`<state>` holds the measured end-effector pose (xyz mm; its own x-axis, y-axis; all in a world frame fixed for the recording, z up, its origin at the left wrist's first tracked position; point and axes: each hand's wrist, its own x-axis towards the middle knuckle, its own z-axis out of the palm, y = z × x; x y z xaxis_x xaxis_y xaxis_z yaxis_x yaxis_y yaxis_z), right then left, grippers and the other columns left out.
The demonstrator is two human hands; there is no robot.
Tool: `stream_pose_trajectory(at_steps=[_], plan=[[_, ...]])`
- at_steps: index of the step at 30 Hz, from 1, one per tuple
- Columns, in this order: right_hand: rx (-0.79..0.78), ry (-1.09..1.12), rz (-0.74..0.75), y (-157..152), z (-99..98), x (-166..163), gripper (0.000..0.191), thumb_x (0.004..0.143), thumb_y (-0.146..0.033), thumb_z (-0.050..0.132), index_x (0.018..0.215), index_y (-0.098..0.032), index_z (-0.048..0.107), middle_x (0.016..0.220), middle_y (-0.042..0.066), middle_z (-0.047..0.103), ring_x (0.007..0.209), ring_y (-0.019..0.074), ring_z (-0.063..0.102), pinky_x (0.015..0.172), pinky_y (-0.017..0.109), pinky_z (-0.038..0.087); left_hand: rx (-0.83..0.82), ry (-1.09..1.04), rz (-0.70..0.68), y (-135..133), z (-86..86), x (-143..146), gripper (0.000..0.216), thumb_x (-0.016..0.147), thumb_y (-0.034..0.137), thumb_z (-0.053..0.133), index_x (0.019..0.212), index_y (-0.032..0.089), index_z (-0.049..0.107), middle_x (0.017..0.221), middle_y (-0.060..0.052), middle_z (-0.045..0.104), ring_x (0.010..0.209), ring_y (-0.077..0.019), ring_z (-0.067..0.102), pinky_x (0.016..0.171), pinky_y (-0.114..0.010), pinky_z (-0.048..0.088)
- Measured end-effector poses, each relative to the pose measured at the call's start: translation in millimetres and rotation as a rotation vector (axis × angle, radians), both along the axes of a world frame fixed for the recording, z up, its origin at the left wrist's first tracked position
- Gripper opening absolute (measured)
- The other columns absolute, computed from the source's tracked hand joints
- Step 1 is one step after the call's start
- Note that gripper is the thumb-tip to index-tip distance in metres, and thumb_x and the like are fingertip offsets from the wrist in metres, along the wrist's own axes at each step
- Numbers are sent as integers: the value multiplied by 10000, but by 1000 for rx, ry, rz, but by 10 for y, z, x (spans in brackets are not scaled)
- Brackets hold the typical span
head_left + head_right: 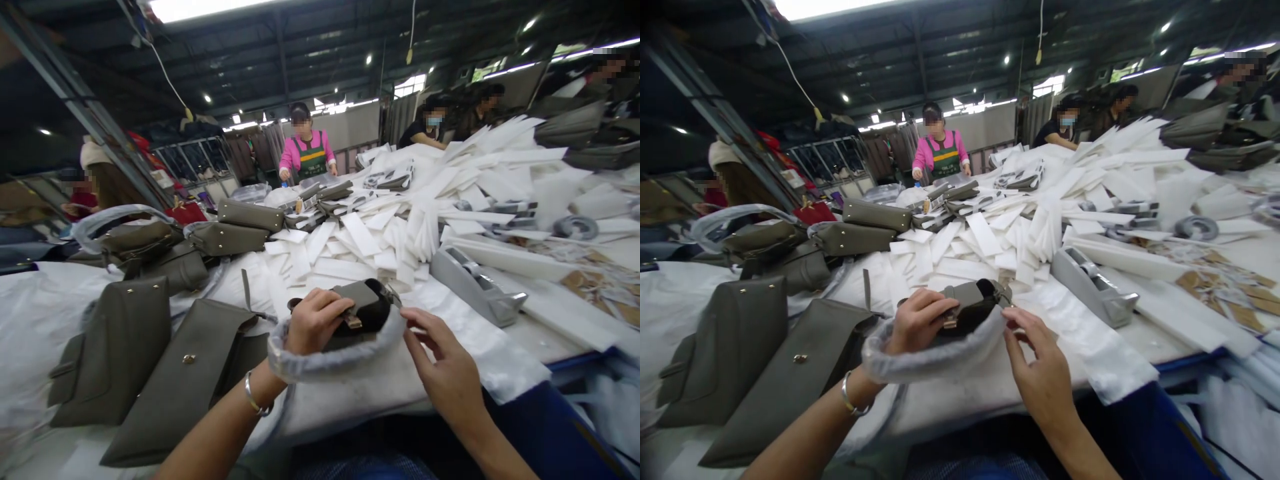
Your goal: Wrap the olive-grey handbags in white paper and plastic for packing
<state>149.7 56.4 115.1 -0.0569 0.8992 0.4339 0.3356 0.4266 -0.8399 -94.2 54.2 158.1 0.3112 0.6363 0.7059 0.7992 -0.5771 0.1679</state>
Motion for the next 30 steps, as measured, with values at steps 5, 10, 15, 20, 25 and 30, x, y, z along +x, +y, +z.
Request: stream_pose_trajectory(at_steps=[5, 10, 15, 20, 25, 30], plan=[[-181, 202, 210, -283, 90, -29, 235, 916, -423, 650, 1040, -228, 608, 799, 20, 677, 720, 180, 674, 691, 297, 585, -122, 264, -39, -65, -95, 70, 292, 995, 272, 458, 1069, 195, 729, 892, -42, 706, 749, -152, 654, 698, -230, 574], [-183, 101, 249, -293, 144, -49, 236, 897, -426, 678, 1022, -227, 652, 987, 50, 706, 923, 217, 682, 902, 364, 547, -66, 324, -38, -138, -236, 36, 281, 961, 158, 540, 1200, 237, 664, 981, -36, 741, 775, -137, 700, 670, -201, 552], [-608, 257, 548, -257, 34, -158, 468, 906, -574, 604, 1157, -189, 697, 1002, 76, 725, 904, 240, 699, 839, 408, 575, -54, 347, -45, -177, -380, 34, 317, 977, 192, 528, 1279, 248, 607, 993, -39, 747, 819, -157, 709, 731, -238, 562], [-777, 533, 604, -273, -95, -286, 595, 800, -483, 776, 1308, -201, 648, 1108, 84, 728, 981, 233, 692, 918, 412, 538, -157, 265, -95, -164, -255, 62, 297, 970, 190, 547, 1254, 242, 614, 1068, -37, 727, 862, -135, 704, 737, -216, 562], [-775, 646, 615, -173, -205, -340, 562, 778, -415, 817, 1279, -209, 669, 1132, 94, 735, 1012, 223, 694, 924, 389, 527, -268, 3, -77, -259, -94, 56, 272, 961, 172, 556, 1220, 217, 626, 1129, -59, 719, 1042, -186, 683, 913, -307, 553], [-801, 702, 732, -130, -225, -357, 513, 836, -361, 777, 1310, -218, 643, 1255, 110, 693, 1077, 213, 685, 935, 357, 520, -286, -140, 43, -361, -126, 103, 169, 964, 185, 559, 1061, 222, 692, 1030, -49, 743, 953, -195, 700, 853, -315, 562]])
